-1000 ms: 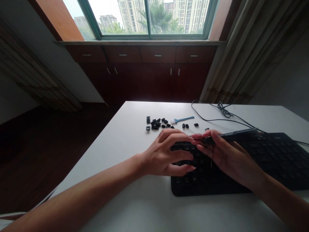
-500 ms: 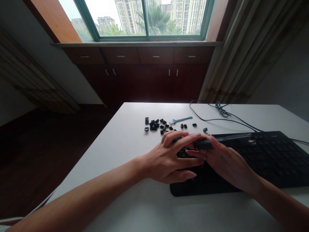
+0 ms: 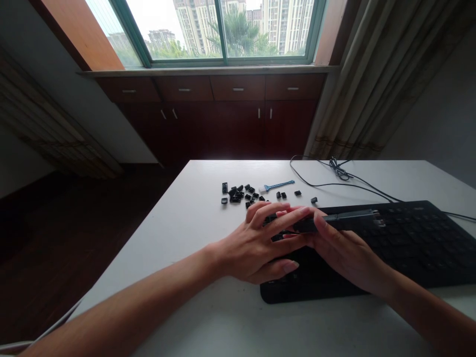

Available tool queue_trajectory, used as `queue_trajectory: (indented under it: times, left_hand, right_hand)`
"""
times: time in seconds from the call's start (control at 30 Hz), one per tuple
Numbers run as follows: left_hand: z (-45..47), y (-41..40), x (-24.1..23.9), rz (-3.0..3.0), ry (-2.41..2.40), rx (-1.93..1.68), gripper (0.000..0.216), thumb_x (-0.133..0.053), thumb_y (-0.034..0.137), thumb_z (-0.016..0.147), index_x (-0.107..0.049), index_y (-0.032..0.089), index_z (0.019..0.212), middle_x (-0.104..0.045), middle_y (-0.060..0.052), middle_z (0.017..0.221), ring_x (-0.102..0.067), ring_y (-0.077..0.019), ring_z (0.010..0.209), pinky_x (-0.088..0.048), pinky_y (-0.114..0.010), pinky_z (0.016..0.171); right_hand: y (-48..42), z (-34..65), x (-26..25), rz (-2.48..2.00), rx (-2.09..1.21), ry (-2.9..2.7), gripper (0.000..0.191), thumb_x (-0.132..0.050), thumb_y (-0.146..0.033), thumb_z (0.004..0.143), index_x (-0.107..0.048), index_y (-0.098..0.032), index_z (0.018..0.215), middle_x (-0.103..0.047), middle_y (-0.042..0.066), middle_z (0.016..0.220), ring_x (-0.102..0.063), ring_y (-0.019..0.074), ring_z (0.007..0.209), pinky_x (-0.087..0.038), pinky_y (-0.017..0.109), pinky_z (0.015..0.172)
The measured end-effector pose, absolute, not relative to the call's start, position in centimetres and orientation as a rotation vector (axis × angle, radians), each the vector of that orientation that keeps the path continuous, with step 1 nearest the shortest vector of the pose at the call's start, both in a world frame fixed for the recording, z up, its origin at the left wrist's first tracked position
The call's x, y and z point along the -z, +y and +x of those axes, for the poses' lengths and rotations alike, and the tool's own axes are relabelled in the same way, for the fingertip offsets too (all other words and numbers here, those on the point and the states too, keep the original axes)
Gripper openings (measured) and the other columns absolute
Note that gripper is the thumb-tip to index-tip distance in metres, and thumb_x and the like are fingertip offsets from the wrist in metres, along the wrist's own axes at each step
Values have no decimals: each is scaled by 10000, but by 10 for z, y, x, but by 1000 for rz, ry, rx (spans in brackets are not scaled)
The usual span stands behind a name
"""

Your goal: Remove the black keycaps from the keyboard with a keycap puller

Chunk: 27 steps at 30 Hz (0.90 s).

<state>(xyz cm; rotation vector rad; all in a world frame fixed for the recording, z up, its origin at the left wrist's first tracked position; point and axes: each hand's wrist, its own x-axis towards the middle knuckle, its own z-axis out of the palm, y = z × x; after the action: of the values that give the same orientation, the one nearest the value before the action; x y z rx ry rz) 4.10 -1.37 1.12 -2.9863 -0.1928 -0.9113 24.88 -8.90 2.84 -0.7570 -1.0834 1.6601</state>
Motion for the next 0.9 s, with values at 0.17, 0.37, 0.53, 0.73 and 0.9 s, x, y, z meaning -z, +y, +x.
queue_trajectory:
  times: [0.17, 0.37, 0.53, 0.73, 0.9]
  left_hand:
    - [40, -14, -12, -3015, -201, 874, 493, -391, 501, 1005, -546, 267, 1410, -336, -41, 1629, -302, -307, 1406, -266, -488, 1174]
    - [37, -13, -11, -3022, -177, 878, 511, -375, 499, 1007, -500, 279, 1451, -352, -34, 1621, -306, -324, 1423, -280, -504, 1164]
    - [36, -11, -9, -3026, -167, 912, 570, -320, 514, 1020, -454, 196, 1473, -358, -106, 1610, -315, -335, 1443, -291, -513, 1166]
    - [37, -10, -9, -3043, -135, 967, 589, -300, 497, 1032, -412, 125, 1475, -406, -187, 1560, -390, -310, 1410, -346, -477, 1129]
    - [37, -11, -10, -3034, -97, 987, 580, -313, 478, 1033, -385, 116, 1480, -414, -196, 1550, -395, -305, 1415, -363, -474, 1134]
  right_hand:
    - [-91, 256, -26, -692, -1663, -1186, 340, -515, -307, 1038, -642, -346, 1351, -542, 0, 1505, -406, 246, 1456, -294, 456, 1219]
    - [-91, 265, -26, -515, -1748, -1310, 545, -685, -259, 929, -544, -407, 1435, -409, -15, 1605, -384, 317, 1469, -335, 531, 1181]
    - [-91, 267, -22, -559, -1760, -1246, 531, -736, -266, 888, -593, -356, 1392, -485, 43, 1542, -430, 331, 1434, -366, 549, 1152]
    - [-88, 262, -22, -799, -1594, -1057, 494, -722, -162, 898, -612, -337, 1346, -664, 41, 1330, -604, 226, 1256, -431, 431, 1118]
    - [-86, 259, -23, -886, -1555, -1028, 458, -757, -242, 880, -626, -299, 1315, -704, 54, 1214, -617, 234, 1202, -439, 427, 1100]
